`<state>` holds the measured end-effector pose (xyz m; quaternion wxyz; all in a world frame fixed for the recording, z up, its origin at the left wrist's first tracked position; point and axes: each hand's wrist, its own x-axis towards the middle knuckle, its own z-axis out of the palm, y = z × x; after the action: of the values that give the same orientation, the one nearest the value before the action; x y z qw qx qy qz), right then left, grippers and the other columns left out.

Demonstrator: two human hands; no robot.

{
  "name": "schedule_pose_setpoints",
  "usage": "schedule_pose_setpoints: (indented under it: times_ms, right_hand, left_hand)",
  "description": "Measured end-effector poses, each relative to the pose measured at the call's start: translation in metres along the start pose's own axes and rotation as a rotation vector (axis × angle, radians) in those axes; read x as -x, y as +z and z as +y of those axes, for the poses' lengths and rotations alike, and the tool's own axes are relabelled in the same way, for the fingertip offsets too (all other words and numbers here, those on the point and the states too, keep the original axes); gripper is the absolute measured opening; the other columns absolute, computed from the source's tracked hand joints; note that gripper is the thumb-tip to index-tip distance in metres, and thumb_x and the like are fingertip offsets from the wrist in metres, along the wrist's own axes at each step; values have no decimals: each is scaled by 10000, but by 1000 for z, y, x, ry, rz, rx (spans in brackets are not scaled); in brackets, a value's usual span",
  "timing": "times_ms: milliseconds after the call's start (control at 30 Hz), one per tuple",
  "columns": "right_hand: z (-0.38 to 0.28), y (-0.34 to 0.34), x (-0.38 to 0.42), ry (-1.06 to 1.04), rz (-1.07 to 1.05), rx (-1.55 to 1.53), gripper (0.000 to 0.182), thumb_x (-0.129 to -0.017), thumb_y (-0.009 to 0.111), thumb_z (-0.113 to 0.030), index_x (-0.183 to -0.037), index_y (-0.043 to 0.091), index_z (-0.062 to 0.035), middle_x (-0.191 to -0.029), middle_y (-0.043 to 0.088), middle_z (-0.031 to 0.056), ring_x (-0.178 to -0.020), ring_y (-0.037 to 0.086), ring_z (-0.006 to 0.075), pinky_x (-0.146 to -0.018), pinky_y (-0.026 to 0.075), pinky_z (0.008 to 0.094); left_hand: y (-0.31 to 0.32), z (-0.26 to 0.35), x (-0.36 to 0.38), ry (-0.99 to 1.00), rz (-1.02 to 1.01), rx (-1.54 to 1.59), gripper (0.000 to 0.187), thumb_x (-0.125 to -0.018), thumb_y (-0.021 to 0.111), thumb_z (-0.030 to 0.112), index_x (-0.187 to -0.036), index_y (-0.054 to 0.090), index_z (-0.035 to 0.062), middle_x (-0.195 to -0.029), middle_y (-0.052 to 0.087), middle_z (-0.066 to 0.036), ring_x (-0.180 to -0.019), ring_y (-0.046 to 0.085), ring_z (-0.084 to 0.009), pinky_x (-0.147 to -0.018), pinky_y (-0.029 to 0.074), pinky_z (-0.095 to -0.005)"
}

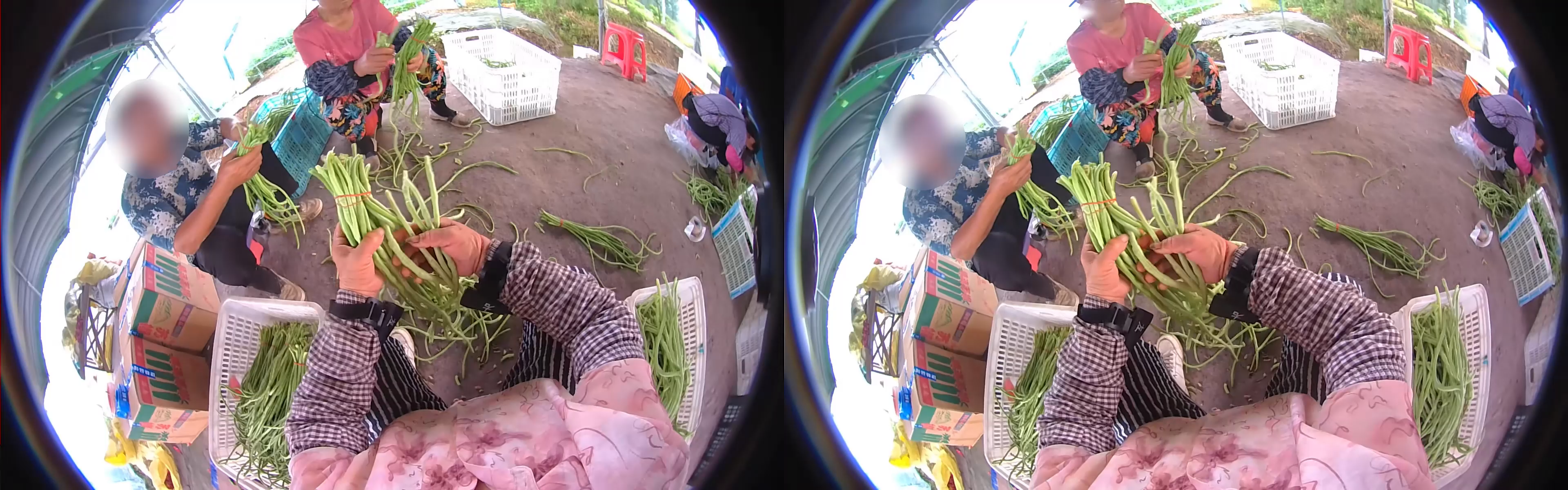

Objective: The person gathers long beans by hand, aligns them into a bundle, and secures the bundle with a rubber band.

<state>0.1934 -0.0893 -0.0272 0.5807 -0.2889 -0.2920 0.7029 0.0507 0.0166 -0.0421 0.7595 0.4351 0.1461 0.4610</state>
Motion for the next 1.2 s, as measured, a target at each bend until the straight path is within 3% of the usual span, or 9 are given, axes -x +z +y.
schedule_pose_setpoints:
  times_ms: [100, 267, 500, 633, 700, 833, 900, 1067, 1200]
  right_hand:
    - [1, 0, -9, -72, -115, -141, 213, -874, 537, -204, -977, 553, -17, -790, 581, 88, -600, 548, 145, -499, 444, 277]
    - [6, -11, -19, -85, 34, 525, 136, -859, 577, -205, -880, 577, -70, -569, 496, -40, -453, 420, 36, -400, 332, 210]
    - [3, -22, 14, 170, 22, 922, 143, -858, 548, -170, -910, 560, -37, -585, 510, -23, -450, 446, 53, -387, 352, 218]
    - [-19, -33, 29, -125, 55, 65, 140, -857, 565, -188, -878, 565, -50, -655, 535, 6, -484, 472, 91, -421, 399, 223]
    - [-21, -32, 28, -199, 5, -46, 135, -845, 583, -184, -890, 568, -57, -680, 544, 16, -508, 499, 99, -436, 422, 232]
    - [-11, -26, 13, -226, 181, 166, 137, -817, 618, -133, -897, 575, -31, -691, 567, 24, -516, 523, 87, -431, 427, 222]
    - [-4, -26, 4, -244, 219, 649, 99, -820, 604, -102, -895, 603, -36, -711, 600, 36, -497, 507, 66, -421, 414, 198]
    - [17, -39, -16, -465, 424, 1137, 218, -699, 701, -90, -887, 620, -14, -743, 620, 51, -730, 591, 138, -705, 470, 264]
    - [14, -42, -20, -494, 477, 1241, 237, -660, 708, -86, -869, 621, -17, -764, 629, 75, -732, 596, 140, -693, 470, 264]
  left_hand:
    - [2, -4, 0, 51, 16, -42, 302, -712, 583, -42, -1000, 518, 20, -889, 598, -88, -723, 598, -187, -613, 506, -312]
    - [-2, 0, 0, 11, 165, 71, 280, -728, 552, -30, -1004, 533, 15, -897, 587, -73, -753, 588, -193, -655, 503, -339]
    - [-52, 19, -17, -106, 416, 243, 175, -772, 556, 102, -926, 535, 21, -886, 581, -80, -786, 585, -231, -717, 502, -391]
    - [-56, 23, -13, -77, 243, 278, 233, -788, 577, 125, -995, 523, 34, -929, 585, -81, -850, 580, -236, -778, 486, -400]
    - [-49, 22, -12, -54, 116, 266, 321, -794, 583, 125, -1095, 505, 48, -984, 585, -84, -893, 578, -242, -810, 479, -399]
    - [-38, 15, -12, -89, 50, 284, 382, -751, 551, 58, -1129, 494, 48, -1004, 583, -93, -908, 577, -258, -826, 473, -413]
    - [-33, 15, -11, -155, 3, 307, 393, -728, 534, 39, -1120, 497, 39, -1001, 583, -102, -904, 577, -264, -826, 473, -417]
    - [-33, 5, -10, -161, 63, 299, 371, -735, 494, 50, -1103, 500, 5, -1031, 578, -130, -920, 572, -281, -847, 461, -420]
    - [-24, 5, -5, -218, -43, 309, 489, -747, 441, 54, -1235, 412, 37, -1086, 554, -168, -985, 551, -305, -883, 437, -449]
